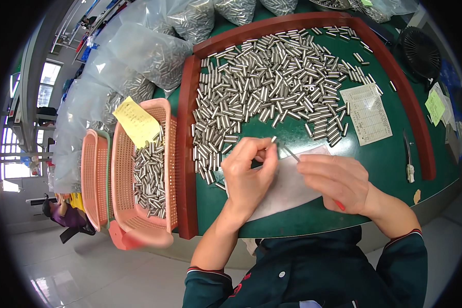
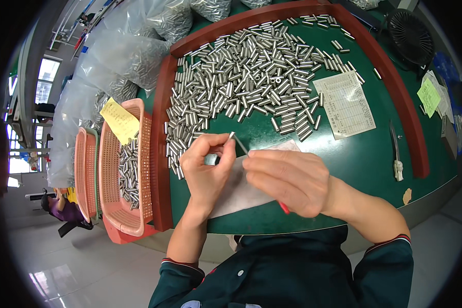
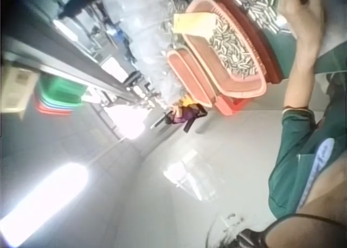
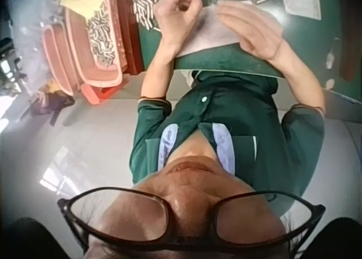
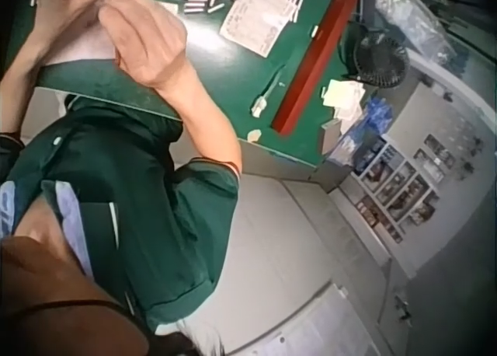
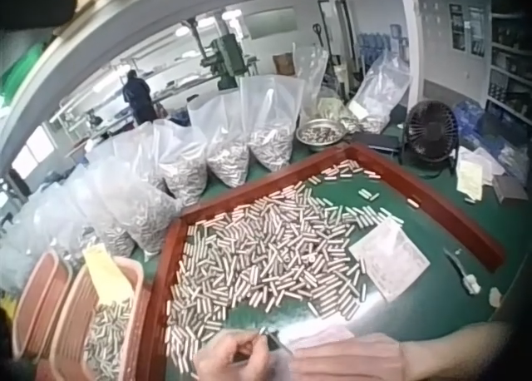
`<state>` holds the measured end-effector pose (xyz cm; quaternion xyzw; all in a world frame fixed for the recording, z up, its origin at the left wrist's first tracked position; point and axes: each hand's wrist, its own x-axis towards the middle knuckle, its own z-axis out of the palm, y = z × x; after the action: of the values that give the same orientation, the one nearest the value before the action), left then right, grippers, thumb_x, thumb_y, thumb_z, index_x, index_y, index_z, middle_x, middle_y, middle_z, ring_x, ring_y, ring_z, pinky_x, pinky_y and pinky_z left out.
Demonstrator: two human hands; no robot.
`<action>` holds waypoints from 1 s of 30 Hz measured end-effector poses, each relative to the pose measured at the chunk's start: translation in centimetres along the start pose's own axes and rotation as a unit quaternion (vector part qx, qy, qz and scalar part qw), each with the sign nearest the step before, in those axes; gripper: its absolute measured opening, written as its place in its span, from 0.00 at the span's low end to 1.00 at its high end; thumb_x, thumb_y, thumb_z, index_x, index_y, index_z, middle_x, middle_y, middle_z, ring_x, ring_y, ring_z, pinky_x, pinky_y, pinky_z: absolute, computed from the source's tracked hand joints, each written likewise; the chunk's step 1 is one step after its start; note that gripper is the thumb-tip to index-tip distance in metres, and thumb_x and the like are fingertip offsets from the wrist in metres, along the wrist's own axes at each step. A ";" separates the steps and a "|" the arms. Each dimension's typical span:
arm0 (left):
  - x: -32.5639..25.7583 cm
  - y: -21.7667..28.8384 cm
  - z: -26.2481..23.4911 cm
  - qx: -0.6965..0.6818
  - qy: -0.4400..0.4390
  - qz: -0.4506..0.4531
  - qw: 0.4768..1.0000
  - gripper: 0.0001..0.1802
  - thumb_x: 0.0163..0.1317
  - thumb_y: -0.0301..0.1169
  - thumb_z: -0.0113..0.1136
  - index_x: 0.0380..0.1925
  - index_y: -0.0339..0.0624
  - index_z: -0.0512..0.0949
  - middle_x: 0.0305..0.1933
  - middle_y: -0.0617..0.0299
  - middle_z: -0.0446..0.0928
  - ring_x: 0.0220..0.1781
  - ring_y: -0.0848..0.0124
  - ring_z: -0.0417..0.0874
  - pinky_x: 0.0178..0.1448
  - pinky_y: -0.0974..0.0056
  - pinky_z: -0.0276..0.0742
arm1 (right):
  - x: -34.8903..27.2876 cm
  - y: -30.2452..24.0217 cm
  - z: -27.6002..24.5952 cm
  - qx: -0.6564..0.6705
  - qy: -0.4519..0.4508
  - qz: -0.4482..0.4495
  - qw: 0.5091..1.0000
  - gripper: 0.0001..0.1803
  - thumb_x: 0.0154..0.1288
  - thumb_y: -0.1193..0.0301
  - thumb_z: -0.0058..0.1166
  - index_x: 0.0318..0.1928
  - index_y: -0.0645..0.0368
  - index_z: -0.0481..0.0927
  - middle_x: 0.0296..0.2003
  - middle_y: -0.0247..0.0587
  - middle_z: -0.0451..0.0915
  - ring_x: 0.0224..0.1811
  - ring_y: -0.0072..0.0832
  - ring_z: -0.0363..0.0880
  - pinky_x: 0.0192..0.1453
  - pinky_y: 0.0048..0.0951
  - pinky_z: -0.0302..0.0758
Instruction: Inspecting and cleaning the interior of small cylindrical metal parts using a thin pointed tool.
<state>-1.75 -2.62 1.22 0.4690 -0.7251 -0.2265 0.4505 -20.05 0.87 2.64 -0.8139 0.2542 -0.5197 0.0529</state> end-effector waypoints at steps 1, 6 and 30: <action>0.0 -0.5 -0.2 0.029 0.016 0.003 0.999 0.06 0.47 0.16 0.61 0.27 0.33 0.77 0.23 0.60 0.76 0.20 0.77 0.76 0.24 0.74 0.71 | 0.1 -0.3 0.0 0.017 -0.003 -0.016 1.000 0.10 0.46 0.78 0.55 0.32 0.69 0.77 0.34 0.52 0.79 0.33 0.41 0.81 0.34 0.30 0.81; 0.8 -0.1 -0.8 -0.332 -0.042 -0.264 0.905 0.05 0.59 0.21 0.56 0.36 0.32 0.75 0.28 0.57 0.79 0.26 0.75 0.79 0.33 0.73 0.76 | -0.2 -0.2 -1.1 0.013 -0.014 0.002 1.000 0.13 0.47 0.86 0.53 0.36 0.65 0.73 0.36 0.51 0.79 0.36 0.44 0.82 0.33 0.33 0.81; 0.3 -1.1 -0.9 -0.465 -0.153 -0.335 0.805 0.05 0.62 0.25 0.54 0.35 0.34 0.75 0.27 0.56 0.79 0.24 0.75 0.79 0.30 0.73 0.75 | -0.2 0.5 0.2 0.011 0.032 0.003 0.999 0.10 0.43 0.80 0.59 0.31 0.68 0.76 0.31 0.50 0.79 0.32 0.38 0.81 0.32 0.29 0.80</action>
<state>-0.48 -3.28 0.93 0.3766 -0.3904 -0.7420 0.3940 -20.14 0.55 2.22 -0.7953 0.2520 -0.5486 0.0552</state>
